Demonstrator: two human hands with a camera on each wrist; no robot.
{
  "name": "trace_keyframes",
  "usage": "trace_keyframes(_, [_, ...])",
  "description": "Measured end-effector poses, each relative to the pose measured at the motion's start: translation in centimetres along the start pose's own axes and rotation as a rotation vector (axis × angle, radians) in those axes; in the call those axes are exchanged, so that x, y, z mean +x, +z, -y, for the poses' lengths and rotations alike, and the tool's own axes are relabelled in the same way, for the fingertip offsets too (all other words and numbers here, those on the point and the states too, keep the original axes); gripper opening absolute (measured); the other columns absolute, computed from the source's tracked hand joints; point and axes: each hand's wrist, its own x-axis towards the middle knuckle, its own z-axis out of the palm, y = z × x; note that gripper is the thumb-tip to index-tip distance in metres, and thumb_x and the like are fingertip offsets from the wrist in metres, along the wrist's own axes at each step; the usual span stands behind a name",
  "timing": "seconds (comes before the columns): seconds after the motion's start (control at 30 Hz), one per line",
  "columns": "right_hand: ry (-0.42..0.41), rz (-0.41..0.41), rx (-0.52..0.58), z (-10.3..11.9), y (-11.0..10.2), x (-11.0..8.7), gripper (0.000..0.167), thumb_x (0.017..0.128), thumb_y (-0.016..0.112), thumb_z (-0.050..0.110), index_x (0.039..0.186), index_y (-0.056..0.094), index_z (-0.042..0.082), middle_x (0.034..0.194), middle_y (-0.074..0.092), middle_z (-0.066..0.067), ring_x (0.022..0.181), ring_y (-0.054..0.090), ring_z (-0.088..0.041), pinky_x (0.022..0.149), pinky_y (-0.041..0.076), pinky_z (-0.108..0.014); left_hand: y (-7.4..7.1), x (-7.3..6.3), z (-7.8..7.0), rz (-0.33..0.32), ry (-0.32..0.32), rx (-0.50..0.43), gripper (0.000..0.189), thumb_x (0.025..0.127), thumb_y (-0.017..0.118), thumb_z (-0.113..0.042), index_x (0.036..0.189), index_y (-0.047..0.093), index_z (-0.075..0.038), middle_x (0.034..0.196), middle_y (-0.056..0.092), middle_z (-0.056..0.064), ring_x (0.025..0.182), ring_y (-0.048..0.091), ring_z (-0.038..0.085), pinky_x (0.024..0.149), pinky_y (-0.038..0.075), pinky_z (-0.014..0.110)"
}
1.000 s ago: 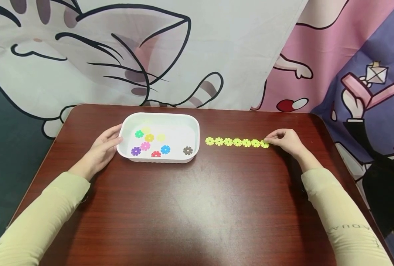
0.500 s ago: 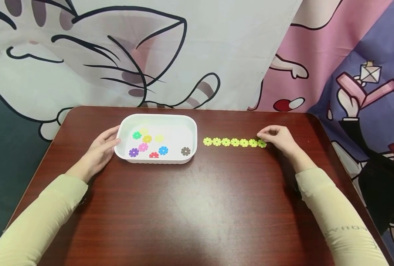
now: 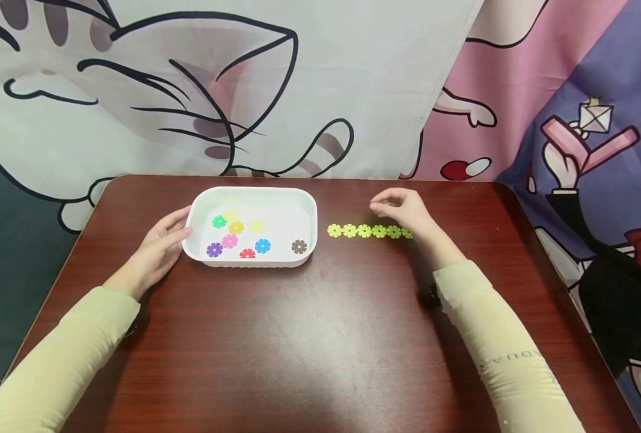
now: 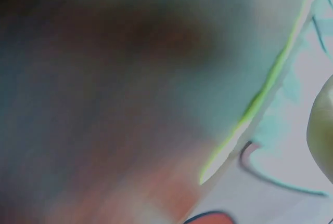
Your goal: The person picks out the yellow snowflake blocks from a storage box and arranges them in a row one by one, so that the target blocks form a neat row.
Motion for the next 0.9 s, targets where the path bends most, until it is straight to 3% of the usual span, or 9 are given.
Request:
trace_keyframes(0.23, [-0.048, 0.063, -0.039, 2.4, 3.7, 1.5, 0.026, 0.097, 0.076, 0.005, 0.115, 0.072, -0.012, 0.081, 0.075, 0.015, 0.078, 0.073, -0.004, 0.08, 0.063, -0.022, 0.0, -0.1, 0.0, -0.004, -0.003, 0.017, 0.039, 0.107, 0.056, 0.002, 0.134, 0.061, -0.025, 0.131, 0.064, -0.015, 0.12, 0.065, -0.003, 0.097, 0.057, 0.014])
trace_keyframes(0.37, [-0.066, 0.093, -0.059, 3.6, 5.7, 2.3, 0.024, 0.096, 0.078, 0.009, 0.113, 0.075, -0.007, 0.082, 0.075, 0.013, 0.08, 0.074, -0.01, 0.079, 0.061, -0.023, 0.1, 0.0, 0.0, -0.009, -0.007, 0.015, 0.039, 0.107, 0.056, 0.002, 0.134, 0.062, -0.025, 0.132, 0.064, -0.014, 0.119, 0.065, -0.002, 0.097, 0.057, 0.015])
trace_keyframes(0.5, [-0.071, 0.125, -0.041, 4.7, 7.6, 3.0, 0.019, 0.094, 0.08, 0.009, 0.109, 0.077, -0.003, 0.085, 0.076, 0.007, 0.081, 0.074, -0.014, 0.082, 0.063, -0.03, 0.1, 0.0, 0.0, -0.02, -0.017, 0.033, 0.038, 0.107, 0.058, 0.0, 0.135, 0.061, -0.026, 0.141, 0.057, -0.01, 0.121, 0.063, -0.003, 0.099, 0.056, 0.014])
trace_keyframes(0.67, [-0.081, 0.153, -0.039, 5.8, 10.0, 3.6, 0.014, 0.094, 0.08, 0.008, 0.106, 0.078, 0.001, 0.088, 0.076, 0.001, 0.079, 0.071, -0.01, 0.084, 0.064, -0.034, 0.1, -0.1, -0.1, -0.034, -0.034, 0.057, 0.039, 0.107, 0.059, -0.003, 0.137, 0.058, -0.026, 0.154, 0.047, -0.002, 0.123, 0.06, -0.005, 0.101, 0.054, 0.013])
trace_keyframes(0.9, [-0.107, 0.208, -0.067, 6.6, 13.2, 4.5, 0.014, 0.094, 0.081, 0.008, 0.106, 0.078, 0.001, 0.092, 0.076, -0.005, 0.08, 0.07, -0.009, 0.086, 0.064, -0.037, 0.2, 0.0, -0.1, -0.036, -0.036, 0.057, 0.04, 0.107, 0.059, -0.002, 0.14, 0.056, -0.024, 0.157, 0.043, 0.002, 0.123, 0.061, -0.004, 0.1, 0.054, 0.012])
